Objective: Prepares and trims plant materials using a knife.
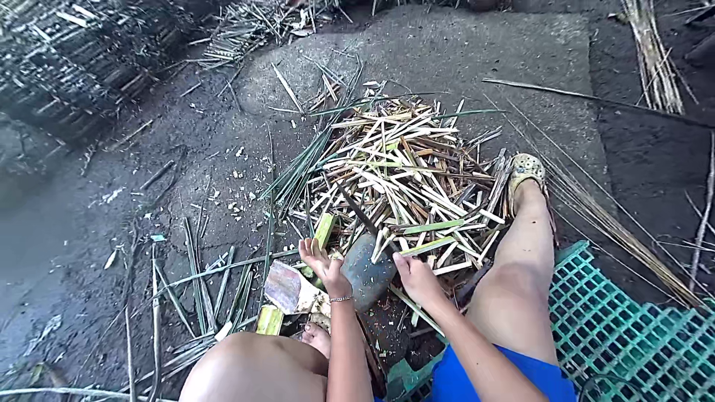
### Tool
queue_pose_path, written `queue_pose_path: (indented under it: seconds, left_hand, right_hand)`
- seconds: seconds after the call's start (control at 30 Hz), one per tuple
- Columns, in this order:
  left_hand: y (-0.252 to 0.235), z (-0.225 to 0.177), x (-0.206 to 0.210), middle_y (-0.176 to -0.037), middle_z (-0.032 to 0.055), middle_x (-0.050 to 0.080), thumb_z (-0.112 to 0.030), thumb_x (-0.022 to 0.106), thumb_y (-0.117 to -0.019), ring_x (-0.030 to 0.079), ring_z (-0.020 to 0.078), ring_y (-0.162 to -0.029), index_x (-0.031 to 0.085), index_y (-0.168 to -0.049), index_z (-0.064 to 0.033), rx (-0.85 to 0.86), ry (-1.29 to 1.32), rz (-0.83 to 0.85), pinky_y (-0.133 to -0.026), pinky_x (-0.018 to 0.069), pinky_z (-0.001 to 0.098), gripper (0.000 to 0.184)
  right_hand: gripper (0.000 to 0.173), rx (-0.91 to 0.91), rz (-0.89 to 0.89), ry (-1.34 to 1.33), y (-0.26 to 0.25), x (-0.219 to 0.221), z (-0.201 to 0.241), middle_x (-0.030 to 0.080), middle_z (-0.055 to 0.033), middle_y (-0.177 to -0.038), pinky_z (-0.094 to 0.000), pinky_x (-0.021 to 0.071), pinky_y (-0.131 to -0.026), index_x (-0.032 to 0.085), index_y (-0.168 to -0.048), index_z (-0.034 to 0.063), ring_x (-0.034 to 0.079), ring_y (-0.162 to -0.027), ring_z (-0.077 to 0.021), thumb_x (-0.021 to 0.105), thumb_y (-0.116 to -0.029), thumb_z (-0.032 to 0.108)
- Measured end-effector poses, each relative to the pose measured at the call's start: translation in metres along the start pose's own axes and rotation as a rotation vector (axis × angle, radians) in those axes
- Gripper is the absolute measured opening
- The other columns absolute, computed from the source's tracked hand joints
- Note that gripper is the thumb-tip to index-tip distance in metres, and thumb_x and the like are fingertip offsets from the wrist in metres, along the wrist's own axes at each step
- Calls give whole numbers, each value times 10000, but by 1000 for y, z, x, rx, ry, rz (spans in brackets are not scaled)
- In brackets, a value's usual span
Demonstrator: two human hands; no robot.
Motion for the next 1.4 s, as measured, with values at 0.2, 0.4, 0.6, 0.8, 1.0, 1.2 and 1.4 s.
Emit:
queue_pose_path:
  seconds: [0.2,0.4,0.6,0.8,1.0,1.2,1.4]
  left_hand:
    - [4,-22,2,-1620,199,192,-169,649,-624,281,176,-1468,66,-1543,40,128,65,35,-1167,304,345,1108]
    - [18,-10,49,-1603,290,303,-417,796,-732,334,315,-1491,117,-1582,88,82,-342,660,-1215,312,444,1199]
    - [41,-25,69,-1082,128,666,-110,736,-847,634,131,-1022,664,-1182,53,520,-350,411,-919,531,283,380]
    - [49,-8,50,-1498,388,317,-262,830,-727,410,375,-1352,290,-1437,138,465,-503,181,-1045,419,455,977]
    - [53,12,68,-821,75,723,-108,748,-853,705,95,-821,689,-887,31,426,-354,406,-816,584,261,155]
    - [64,6,69,-808,14,690,-178,747,-904,679,45,-801,642,-845,-53,483,-142,489,-756,577,201,174]
    - [49,11,69,-644,-105,546,-163,681,-920,536,-68,-586,572,-766,-63,242,-218,340,-573,490,135,214]
  right_hand:
    - [623,-87,-107,11,23,-14,16,619,-128,-753,-537,503,-704,684,-976,12,633,-743,-296,334,-1088,515]
    - [679,93,119,101,-21,46,-28,698,-262,-1054,-627,510,-898,692,-1106,-31,677,-1044,-429,280,-1101,508]
    - [610,80,59,151,20,30,-15,704,-199,-934,-588,527,-821,679,-1112,30,697,-947,-387,345,-1084,540]
    - [618,77,34,180,16,44,-39,723,-210,-956,-592,537,-831,683,-1139,25,710,-967,-404,363,-1076,550]
    - [595,179,97,183,12,43,-42,720,-192,-989,-568,531,-857,672,-1166,51,701,-1008,-378,337,-1089,538]
    - [589,225,123,199,33,33,-34,721,-197,-1017,-575,536,-853,676,-1169,46,701,-1022,-386,351,-1086,531]
    - [672,257,221,244,23,28,-21,714,-207,-1112,-589,526,-914,660,-1238,57,682,-1108,-390,308,-1070,604]
Point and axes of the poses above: each hand's wrist, its own y-axis away from the middle knuckle, its own x-axis out of the palm, z = x × y, the point moved 4 cm from there along -y, towards the middle knuckle
